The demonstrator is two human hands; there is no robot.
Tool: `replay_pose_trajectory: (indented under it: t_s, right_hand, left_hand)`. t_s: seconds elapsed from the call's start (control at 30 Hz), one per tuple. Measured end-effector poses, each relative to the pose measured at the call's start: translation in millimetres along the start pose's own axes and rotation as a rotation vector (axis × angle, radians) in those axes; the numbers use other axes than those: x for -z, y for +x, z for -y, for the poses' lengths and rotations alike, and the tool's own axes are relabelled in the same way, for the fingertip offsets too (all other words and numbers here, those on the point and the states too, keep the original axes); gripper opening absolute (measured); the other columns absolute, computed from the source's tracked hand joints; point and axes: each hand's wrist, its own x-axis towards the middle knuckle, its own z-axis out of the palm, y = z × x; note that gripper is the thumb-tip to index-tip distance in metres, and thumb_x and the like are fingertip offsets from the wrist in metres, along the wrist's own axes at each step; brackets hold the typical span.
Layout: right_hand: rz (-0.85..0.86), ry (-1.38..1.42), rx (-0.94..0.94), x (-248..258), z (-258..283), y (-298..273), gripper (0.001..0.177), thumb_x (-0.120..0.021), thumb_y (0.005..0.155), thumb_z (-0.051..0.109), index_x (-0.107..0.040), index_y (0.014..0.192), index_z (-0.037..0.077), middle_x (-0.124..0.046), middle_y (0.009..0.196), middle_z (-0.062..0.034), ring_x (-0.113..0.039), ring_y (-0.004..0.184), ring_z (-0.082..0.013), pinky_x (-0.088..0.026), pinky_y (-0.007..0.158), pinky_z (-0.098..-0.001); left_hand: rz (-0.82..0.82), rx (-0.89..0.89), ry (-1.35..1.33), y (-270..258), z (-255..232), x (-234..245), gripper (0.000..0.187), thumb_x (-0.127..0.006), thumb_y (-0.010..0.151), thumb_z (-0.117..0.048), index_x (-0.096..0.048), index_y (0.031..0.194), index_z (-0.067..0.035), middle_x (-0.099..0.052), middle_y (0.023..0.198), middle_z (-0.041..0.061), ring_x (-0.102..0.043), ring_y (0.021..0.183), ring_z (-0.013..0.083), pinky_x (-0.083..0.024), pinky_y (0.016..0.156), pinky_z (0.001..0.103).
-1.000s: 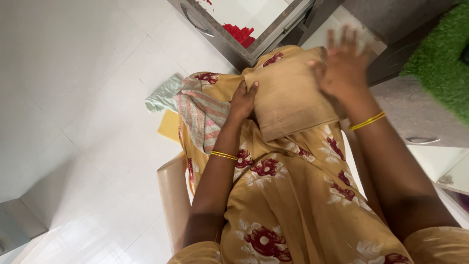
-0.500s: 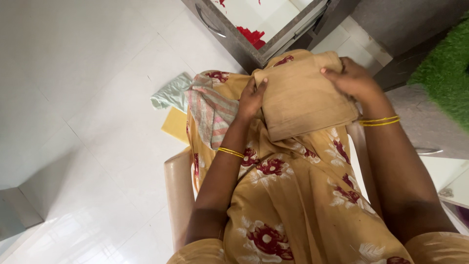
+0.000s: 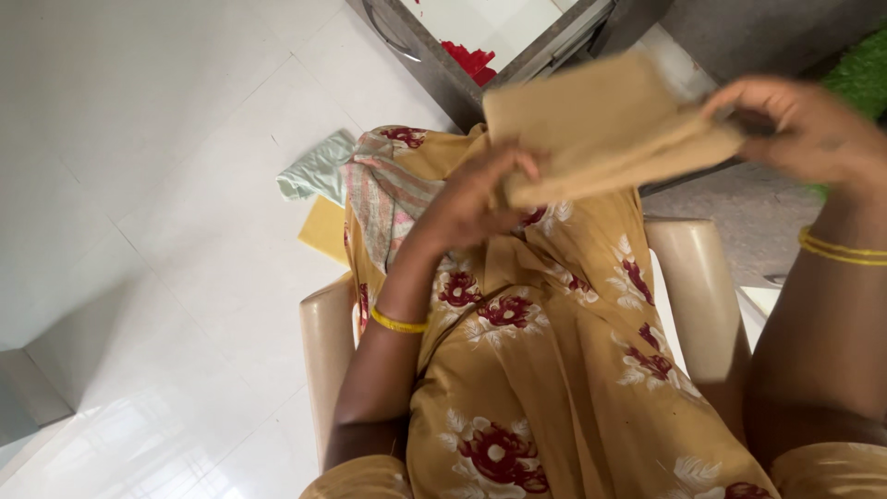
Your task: The person empties a drawer of rugs and cloths, then uses a cloth to wipe red stains from the interior and edges of the drawer before folding the items and placing them back inside.
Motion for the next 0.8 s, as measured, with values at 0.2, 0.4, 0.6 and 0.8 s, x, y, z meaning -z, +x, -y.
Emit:
replay_pose_trajectory:
  t_s: [0.2,0.4,0.6,0.8]
  right_hand:
    - [-0.020,-0.720,-0.261,-31,37,-10,0.037,-0.068,0.098,0.025,-0.068,0.133,0.015,-0.072,0.127,-0.0139,-0.068,0.105,-0.0281,-0.053,0.085,-0.0430]
    - [-0.279,-0.576,0.040,-102,29,56,0.051,-0.055,0.116,0.044,-0.051,0.151,0.008,-0.054,0.153,-0.0242,-0.048,0.142,-0.0410,-0.037,0.116,-0.0511]
    - [-0.100,-0.789,-0.395,-175,-56,89,0.074,-0.032,0.100,0.065,-0.036,0.159,0.020,-0.021,0.168,-0.0162,-0.016,0.154,-0.0412,-0.018,0.116,-0.0686]
    - [-0.046,-0.815,-0.438,-176,-46,81,0.086,-0.028,0.093,0.077,-0.028,0.162,0.025,-0.014,0.171,-0.0152,-0.012,0.156,-0.0411,-0.017,0.116,-0.0735]
  left_hand:
    - [0.369,0.490,0.118,-6,4,-42,0.042,-0.080,0.082,-0.032,-0.062,0.114,-0.012,-0.071,0.109,0.012,-0.068,0.106,0.0346,-0.052,0.085,0.045]
    - [-0.014,0.311,0.631,28,61,-119,0.047,-0.066,0.100,-0.037,-0.055,0.142,-0.019,-0.051,0.160,0.013,-0.041,0.154,0.0378,-0.036,0.125,0.053]
    - [0.279,0.592,0.580,11,99,-131,0.101,-0.052,0.091,-0.074,-0.013,0.165,-0.018,-0.007,0.171,0.013,-0.004,0.157,0.0438,-0.012,0.123,0.066]
    - [0.266,0.717,0.503,0,89,-131,0.111,-0.054,0.079,-0.086,-0.016,0.164,-0.027,-0.003,0.172,0.017,-0.002,0.155,0.0512,-0.014,0.118,0.068]
